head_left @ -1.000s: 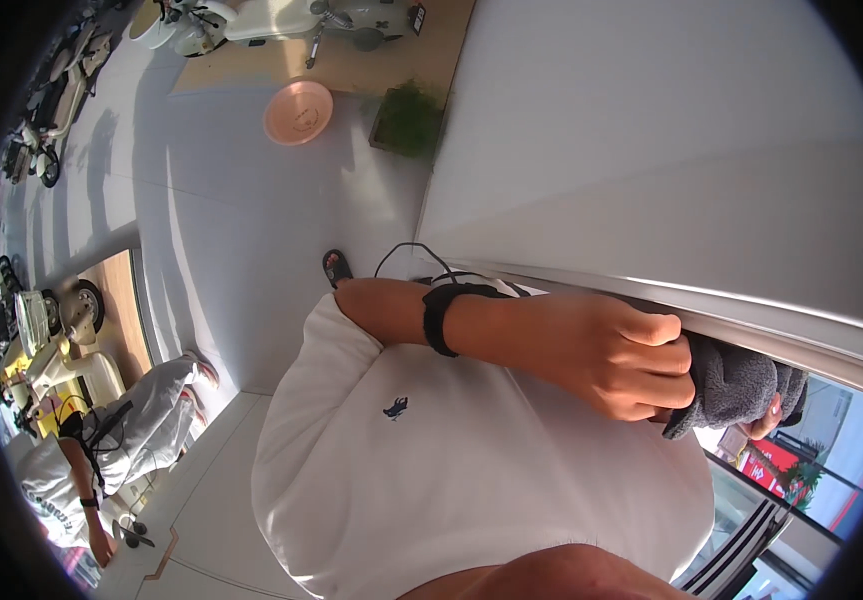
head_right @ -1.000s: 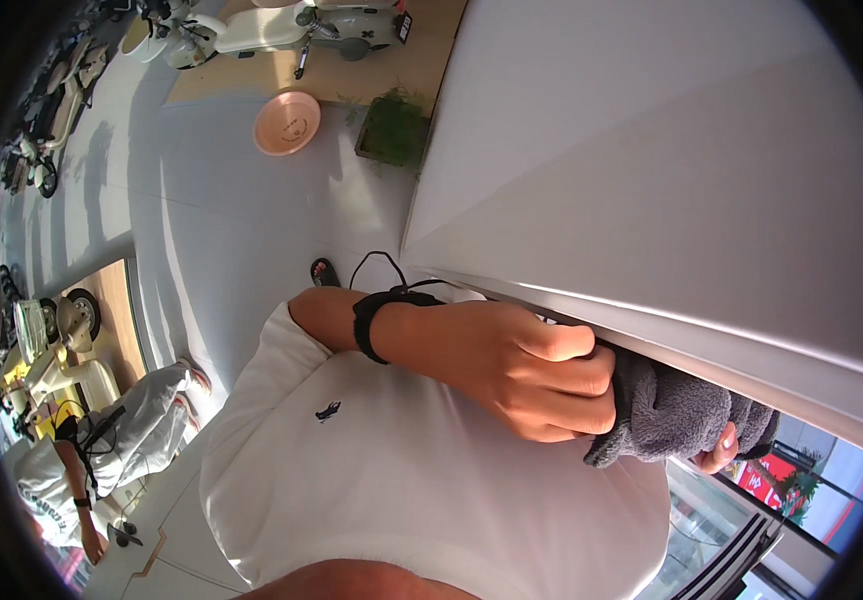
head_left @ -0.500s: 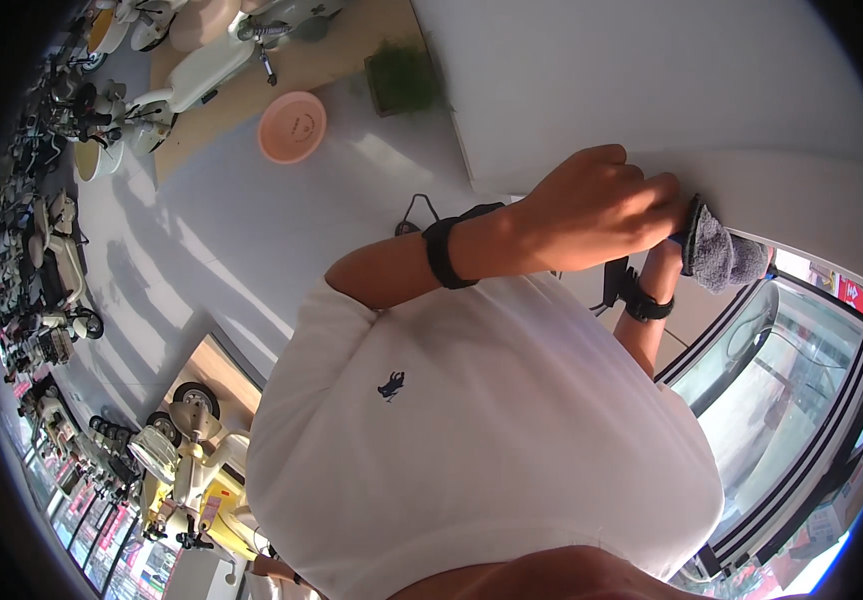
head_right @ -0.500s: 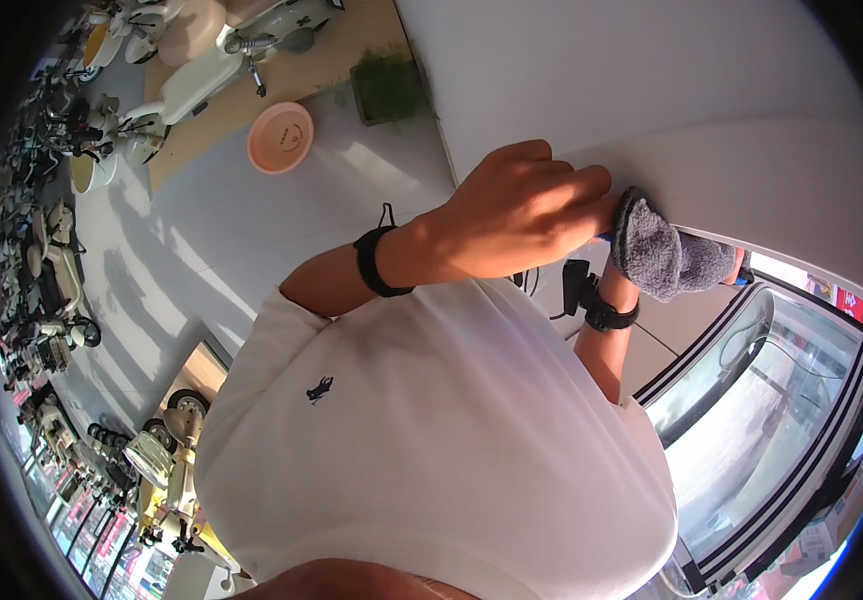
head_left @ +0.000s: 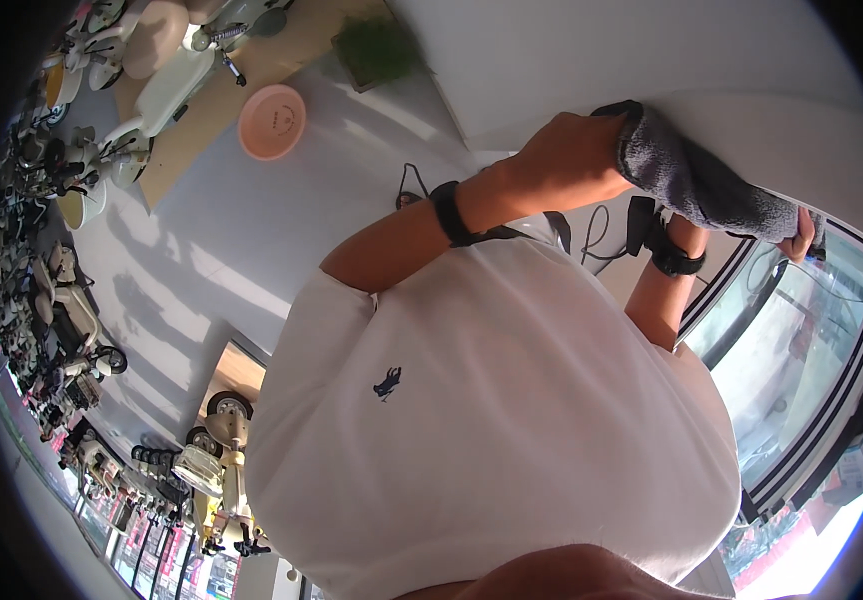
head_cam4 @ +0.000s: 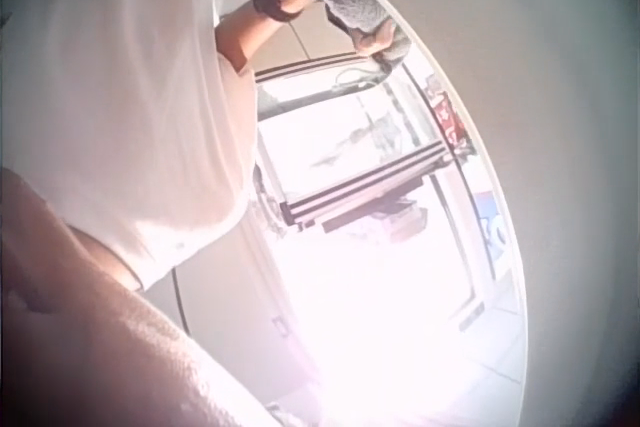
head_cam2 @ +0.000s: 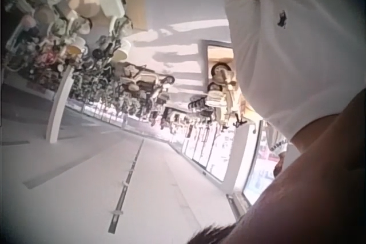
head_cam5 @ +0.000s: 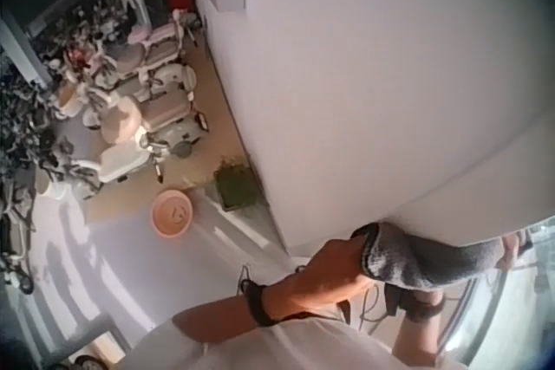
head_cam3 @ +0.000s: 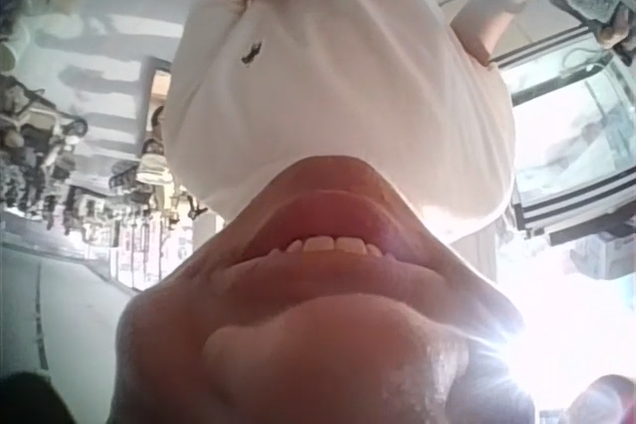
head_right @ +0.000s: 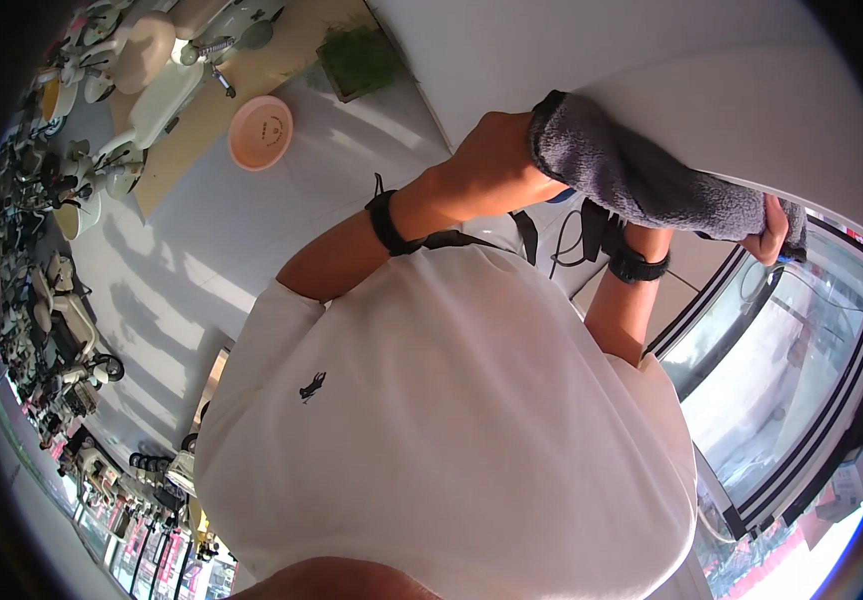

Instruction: The person cleans showroom vehicles and fixtures by wiping down small electric cars, door frames, scooter seats, and vehicle bodies with a cloth.

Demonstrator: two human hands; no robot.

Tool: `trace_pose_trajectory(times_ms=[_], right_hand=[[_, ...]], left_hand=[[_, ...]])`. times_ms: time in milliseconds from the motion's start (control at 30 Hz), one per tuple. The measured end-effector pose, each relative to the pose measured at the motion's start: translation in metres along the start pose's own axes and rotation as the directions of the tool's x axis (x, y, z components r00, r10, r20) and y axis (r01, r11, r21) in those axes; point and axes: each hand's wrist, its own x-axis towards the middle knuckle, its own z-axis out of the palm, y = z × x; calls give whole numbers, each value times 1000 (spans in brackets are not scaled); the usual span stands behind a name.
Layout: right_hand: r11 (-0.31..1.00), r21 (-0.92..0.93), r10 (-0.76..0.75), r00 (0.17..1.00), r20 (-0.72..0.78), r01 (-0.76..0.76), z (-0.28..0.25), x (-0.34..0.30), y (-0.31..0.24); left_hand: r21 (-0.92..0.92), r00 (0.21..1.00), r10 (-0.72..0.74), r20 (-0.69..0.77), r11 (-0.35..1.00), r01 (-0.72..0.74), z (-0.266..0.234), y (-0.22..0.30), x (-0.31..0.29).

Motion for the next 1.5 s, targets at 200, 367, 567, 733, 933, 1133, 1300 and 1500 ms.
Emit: trace_pose_trajectory(times_ms=[200,367,567,733,933,1133,1300,1500], right_hand=[[996,-42,-76,997,-22,76,9,-12,1],[960,-168,-256,942,-215,222,7,-4,2],[983,-171,-125,924,-360,67,-5,3,-9],[971,111,200,972,122,-214,-3,-23,20],[879,202,359,878,318,-432,22,-50,43],[798,294,437,841,319,-527,21,-49,40],[627,491,570,785,240,-605,2,-24,48],[233,742,654,666,359,-628,3,-19,81]], left_hand=[[-37,995,-101,27,994,102,23,-30,-50],[-119,987,-147,57,981,153,23,-31,-58],[-327,1000,3,-30,945,-13,-32,8,6],[-354,893,-253,373,851,389,-36,16,-2],[-376,824,-287,488,783,496,-22,10,-15],[-304,786,-213,580,839,451,-11,10,-21],[-399,805,-191,562,790,466,-25,21,2],[-428,824,-156,545,793,434,-31,25,20]])
